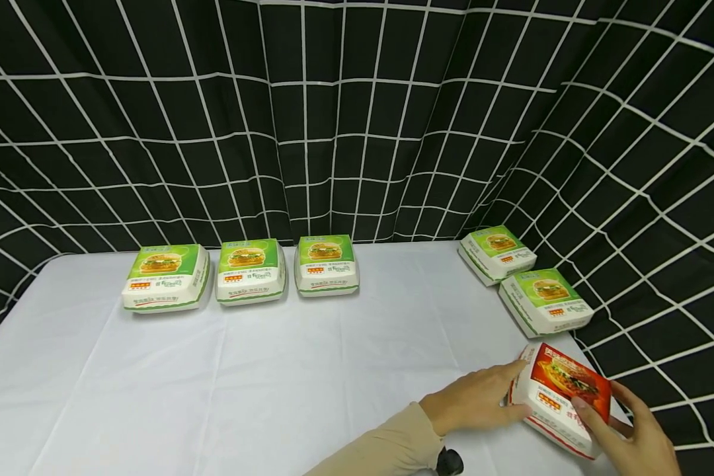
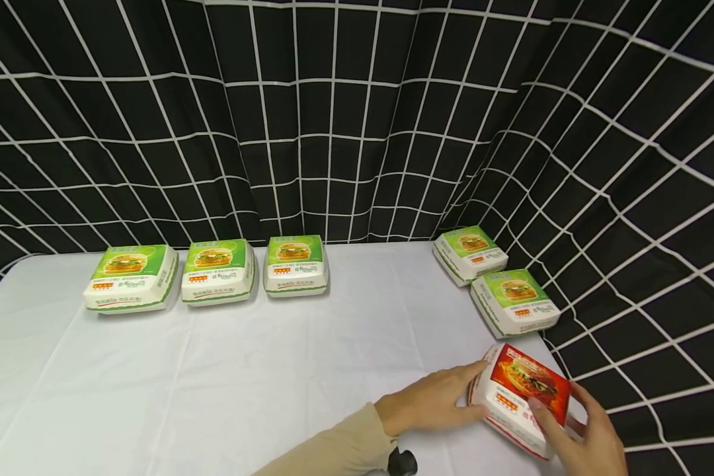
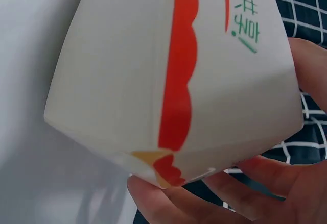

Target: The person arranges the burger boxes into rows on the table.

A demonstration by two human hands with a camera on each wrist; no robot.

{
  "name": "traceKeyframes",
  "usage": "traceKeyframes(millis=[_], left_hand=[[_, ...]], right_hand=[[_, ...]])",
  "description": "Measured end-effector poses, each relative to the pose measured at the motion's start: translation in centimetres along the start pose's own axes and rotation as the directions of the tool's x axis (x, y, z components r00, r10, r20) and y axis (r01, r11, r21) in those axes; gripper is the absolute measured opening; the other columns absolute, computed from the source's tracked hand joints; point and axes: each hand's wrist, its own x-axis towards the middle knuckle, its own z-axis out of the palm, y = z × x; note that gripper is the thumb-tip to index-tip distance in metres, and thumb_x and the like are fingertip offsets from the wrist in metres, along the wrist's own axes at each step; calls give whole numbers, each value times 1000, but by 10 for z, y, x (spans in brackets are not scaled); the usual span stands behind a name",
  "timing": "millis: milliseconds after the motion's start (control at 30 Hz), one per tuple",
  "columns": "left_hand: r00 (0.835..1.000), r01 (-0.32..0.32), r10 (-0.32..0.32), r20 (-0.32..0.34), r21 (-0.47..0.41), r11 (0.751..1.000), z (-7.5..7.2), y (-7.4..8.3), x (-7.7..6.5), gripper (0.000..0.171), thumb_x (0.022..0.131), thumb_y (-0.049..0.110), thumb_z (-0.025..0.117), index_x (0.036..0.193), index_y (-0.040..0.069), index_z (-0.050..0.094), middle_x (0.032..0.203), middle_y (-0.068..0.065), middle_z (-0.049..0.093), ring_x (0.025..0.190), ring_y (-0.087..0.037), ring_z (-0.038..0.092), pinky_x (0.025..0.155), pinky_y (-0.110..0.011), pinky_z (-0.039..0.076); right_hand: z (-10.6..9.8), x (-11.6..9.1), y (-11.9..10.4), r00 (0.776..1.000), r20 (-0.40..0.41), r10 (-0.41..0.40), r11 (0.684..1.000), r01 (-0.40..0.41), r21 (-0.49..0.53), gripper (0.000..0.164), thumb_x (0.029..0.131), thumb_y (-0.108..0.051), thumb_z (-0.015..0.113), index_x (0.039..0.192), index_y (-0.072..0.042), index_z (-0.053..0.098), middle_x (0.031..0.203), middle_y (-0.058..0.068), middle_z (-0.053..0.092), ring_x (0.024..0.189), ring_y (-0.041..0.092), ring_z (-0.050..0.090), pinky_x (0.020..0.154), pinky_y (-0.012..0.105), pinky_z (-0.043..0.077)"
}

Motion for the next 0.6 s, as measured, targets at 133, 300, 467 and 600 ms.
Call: traceKeyframes(millis=[133, 300, 467, 600], left_hand=[[1000, -3, 2, -9, -15, 1000, -4, -1, -4, 75, 98, 51, 52, 159, 21, 19, 157, 9, 36, 140, 2, 36, 110, -11, 34], [999, -3, 2, -48, -38, 999, -11, -9, -13, 75, 98, 49, 54, 159, 18, 22, 155, 6, 40, 139, 0, 39, 109, -12, 36], [996, -11, 7, -92, -48, 999, -19, -17, -21, 75, 98, 48, 54, 158, 16, 23, 154, 4, 42, 139, -2, 41, 109, -14, 36], [991, -15, 7, -133, -58, 998, -25, -24, -29, 75, 99, 47, 54, 158, 13, 23, 154, 1, 43, 139, -4, 42, 110, -16, 37]], right_hand=[[2, -1, -9, 999, 15, -42, 999, 42, -19, 104, 91, -61, 57, 155, 7, 10, 156, 37, 20, 128, 59, 42, 98, 62, 46], [2, 0, -18, 989, 53, -137, 990, 138, -17, 104, 92, -59, 59, 155, 8, 9, 153, 39, 20, 127, 60, 44, 87, 55, 56], [6, 0, -25, 961, 49, -271, 962, 272, 1, 101, 93, -54, 60, 154, 10, 11, 149, 42, 26, 120, 62, 49, 79, 55, 58], [12, -5, -32, 913, 6, -409, 912, 408, 42, 95, 94, -45, 64, 153, 11, 15, 145, 44, 30, 116, 65, 50, 74, 54, 58]])
